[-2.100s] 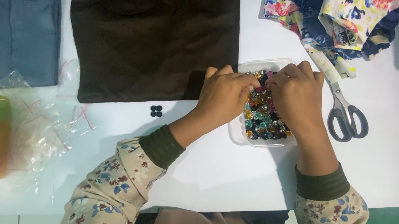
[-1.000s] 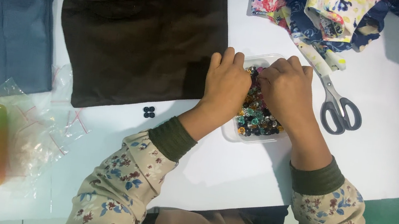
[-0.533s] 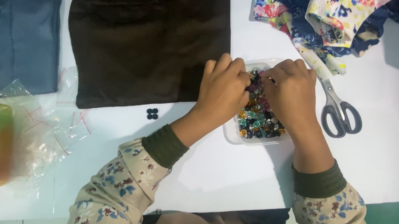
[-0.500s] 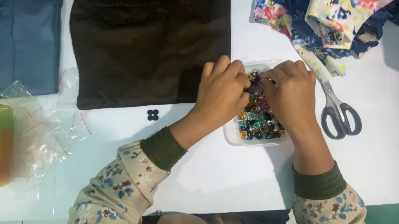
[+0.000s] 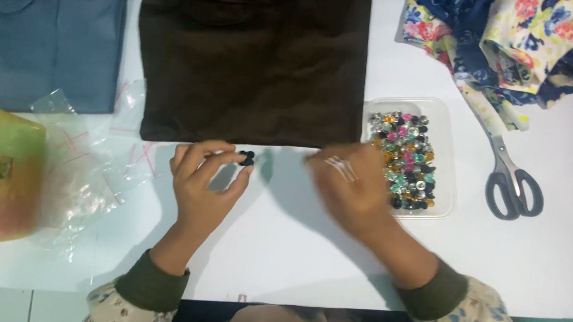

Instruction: Sorting and placing small black buttons into plastic bags

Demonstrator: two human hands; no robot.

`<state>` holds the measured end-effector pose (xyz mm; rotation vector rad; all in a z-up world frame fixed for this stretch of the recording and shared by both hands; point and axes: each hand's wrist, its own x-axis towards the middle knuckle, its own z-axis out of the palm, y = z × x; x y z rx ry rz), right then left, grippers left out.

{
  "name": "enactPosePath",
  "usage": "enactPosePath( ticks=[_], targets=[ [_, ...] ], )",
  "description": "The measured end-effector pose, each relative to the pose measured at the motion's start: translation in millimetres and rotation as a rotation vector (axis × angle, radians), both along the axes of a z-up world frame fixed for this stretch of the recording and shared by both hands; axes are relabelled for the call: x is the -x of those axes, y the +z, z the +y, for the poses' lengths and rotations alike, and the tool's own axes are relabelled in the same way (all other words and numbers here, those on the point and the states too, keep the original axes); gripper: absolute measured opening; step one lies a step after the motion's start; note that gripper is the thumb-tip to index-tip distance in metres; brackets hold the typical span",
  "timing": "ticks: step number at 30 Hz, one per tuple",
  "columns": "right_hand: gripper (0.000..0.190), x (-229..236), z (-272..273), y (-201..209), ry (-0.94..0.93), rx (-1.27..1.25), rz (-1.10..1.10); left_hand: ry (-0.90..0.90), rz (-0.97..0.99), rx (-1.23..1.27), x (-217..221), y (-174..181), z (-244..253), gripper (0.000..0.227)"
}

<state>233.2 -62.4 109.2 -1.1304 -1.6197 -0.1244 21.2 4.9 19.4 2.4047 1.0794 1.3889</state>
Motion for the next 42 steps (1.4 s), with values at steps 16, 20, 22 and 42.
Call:
enactPosePath(
  ticks=[16,20,22,42],
  targets=[
    [0.008,51,27,-108,0.054,0.26,-0.226,0.148,0.15,0.148,24,-23,-12,0.017],
    [0.01,52,27,-105,0.057,0.288,-0.239,0.154,0.18,0.215,24,-16,-13,0.018],
    [0.01,51,27,-107,0.05,0.319,-0.244,0.153,0.196,0.241,24,-15,-13,0.02],
    [0.02,-43,8,-46,-0.106,0.114,-0.15,-0.226,0.059,-0.17,-52,22,-12,0.01]
  ],
)
